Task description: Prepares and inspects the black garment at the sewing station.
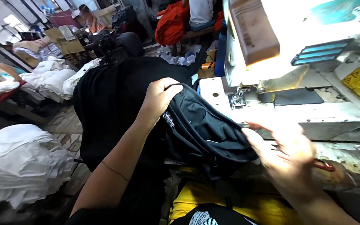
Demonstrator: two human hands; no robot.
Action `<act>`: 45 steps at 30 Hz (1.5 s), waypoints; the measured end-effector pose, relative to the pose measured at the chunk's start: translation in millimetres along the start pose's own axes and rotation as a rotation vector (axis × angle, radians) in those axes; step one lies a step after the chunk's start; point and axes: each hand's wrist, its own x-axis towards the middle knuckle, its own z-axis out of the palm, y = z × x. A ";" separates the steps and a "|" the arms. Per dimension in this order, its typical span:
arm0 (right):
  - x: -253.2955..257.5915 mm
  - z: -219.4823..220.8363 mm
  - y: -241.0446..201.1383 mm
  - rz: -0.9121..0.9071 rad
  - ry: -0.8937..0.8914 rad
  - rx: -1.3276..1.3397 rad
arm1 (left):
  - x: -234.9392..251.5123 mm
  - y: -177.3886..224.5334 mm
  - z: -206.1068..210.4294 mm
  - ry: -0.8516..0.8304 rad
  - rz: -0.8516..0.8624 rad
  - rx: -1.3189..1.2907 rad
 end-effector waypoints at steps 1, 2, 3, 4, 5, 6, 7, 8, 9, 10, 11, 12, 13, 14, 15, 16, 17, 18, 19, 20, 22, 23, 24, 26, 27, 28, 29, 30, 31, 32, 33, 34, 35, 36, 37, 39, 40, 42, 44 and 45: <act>9.3 9.0 -1.6 -0.006 -0.049 0.020 | -3.1 2.6 2.0 -0.016 0.002 -0.011; 19.0 18.0 -1.7 -0.004 -0.110 0.034 | -7.0 6.7 3.6 -0.036 0.000 -0.021; 27.8 27.1 -1.4 0.018 -0.168 0.069 | -11.7 11.3 5.1 -0.058 -0.002 -0.034; 34.5 34.7 -1.6 0.071 -0.237 0.114 | -16.8 16.2 6.6 -0.077 -0.008 -0.051; 38.5 39.7 -2.3 0.150 -0.310 0.179 | -21.9 20.7 7.8 -0.091 -0.016 -0.071; 39.7 41.8 -3.7 0.232 -0.367 0.245 | -27.2 23.5 8.7 -0.096 -0.028 -0.098; 38.1 41.4 -5.5 0.314 -0.407 0.304 | -32.8 23.4 9.6 -0.088 -0.044 -0.131; 33.3 39.1 -6.8 0.387 -0.436 0.351 | -39.3 19.1 10.7 -0.070 -0.063 -0.170; 25.9 33.6 -6.6 0.452 -0.485 0.387 | -47.9 9.6 12.5 -0.050 -0.083 -0.209; 16.3 25.7 -3.5 0.502 -0.546 0.406 | -60.3 -4.7 15.6 -0.035 -0.107 -0.239; 5.1 17.3 2.0 0.543 -0.611 0.406 | -77.1 -22.7 20.3 -0.030 -0.138 -0.256; -6.5 10.2 8.9 0.582 -0.661 0.402 | -96.9 -42.2 25.4 -0.040 -0.173 -0.261; -16.8 5.4 16.0 0.600 -0.683 0.385 | -115.3 -60.7 30.7 -0.042 -0.217 -0.281; -24.7 2.0 22.2 0.599 -0.688 0.357 | -130.2 -69.6 36.6 -0.018 -0.279 -0.298; -30.4 0.1 27.1 0.579 -0.673 0.315 | -140.9 -73.8 41.2 0.007 -0.343 -0.314; -33.6 -0.3 30.8 0.551 -0.649 0.266 | -147.6 -75.8 44.4 0.035 -0.395 -0.331; -34.6 0.6 33.0 0.530 -0.623 0.208 | -151.9 -77.4 45.9 0.058 -0.421 -0.346; -34.1 2.2 33.4 0.530 -0.604 0.165 | -154.3 -78.7 46.3 0.074 -0.427 -0.362; -33.8 4.7 32.7 0.543 -0.587 0.149 | -155.5 -79.6 46.2 0.078 -0.424 -0.374; -34.1 7.7 31.9 0.554 -0.569 0.144 | -155.8 -79.9 46.1 0.079 -0.420 -0.378; -36.2 12.9 31.8 0.570 -0.533 0.157 | -155.9 -80.7 46.1 0.075 -0.411 -0.382; -37.7 14.8 32.5 0.572 -0.512 0.169 | -155.9 -81.4 46.3 0.074 -0.401 -0.385; -39.2 16.0 33.1 0.567 -0.489 0.179 | -156.1 -82.4 46.5 0.073 -0.390 -0.385; -44.2 16.0 33.7 0.490 -0.420 0.175 | -157.4 -84.3 46.9 0.068 -0.369 -0.384; -47.2 14.9 33.0 0.398 -0.365 0.160 | -158.0 -85.1 46.8 0.066 -0.359 -0.387; -49.8 12.4 31.5 0.276 -0.308 0.138 | -158.5 -85.2 46.6 0.059 -0.351 -0.387; -51.8 8.7 28.6 0.154 -0.258 0.127 | -158.7 -84.7 45.7 0.048 -0.343 -0.388; -54.3 3.8 24.6 0.059 -0.235 0.118 | -159.0 -84.1 44.6 0.039 -0.335 -0.392; -58.1 -0.4 19.7 0.004 -0.227 0.113 | -159.2 -83.1 43.3 0.033 -0.328 -0.396; -62.7 -3.2 14.9 -0.025 -0.236 0.111 | -159.5 -81.9 41.9 0.026 -0.324 -0.398; -68.0 -4.4 11.8 -0.044 -0.258 0.107 | -159.6 -80.8 40.7 0.020 -0.322 -0.396; -73.1 -4.2 10.7 -0.053 -0.283 0.097 | -159.6 -80.3 40.0 0.015 -0.319 -0.395; -77.8 -3.3 11.2 -0.050 -0.310 0.069 | -159.4 -80.0 39.6 0.010 -0.316 -0.391; -81.5 -2.0 12.4 -0.036 -0.337 0.037 | -159.3 -79.8 39.4 0.007 -0.317 -0.387; -84.4 -0.6 13.5 -0.017 -0.354 0.016 | -159.1 -79.3 39.3 0.006 -0.321 -0.389; -87.6 0.7 15.0 0.012 -0.376 0.011 | -158.3 -78.1 39.0 0.011 -0.337 -0.398; -88.4 0.8 15.3 0.019 -0.377 0.017 | -157.9 -77.9 39.2 0.018 -0.346 -0.398; -89.0 0.3 16.1 0.025 -0.378 0.028 | -157.3 -78.2 39.5 0.032 -0.360 -0.393; -89.9 -0.7 17.0 0.031 -0.390 0.039 | -156.9 -78.8 39.6 0.044 -0.369 -0.379; -91.0 -0.9 17.5 0.031 -0.398 0.037 | -156.8 -79.1 39.7 0.051 -0.377 -0.365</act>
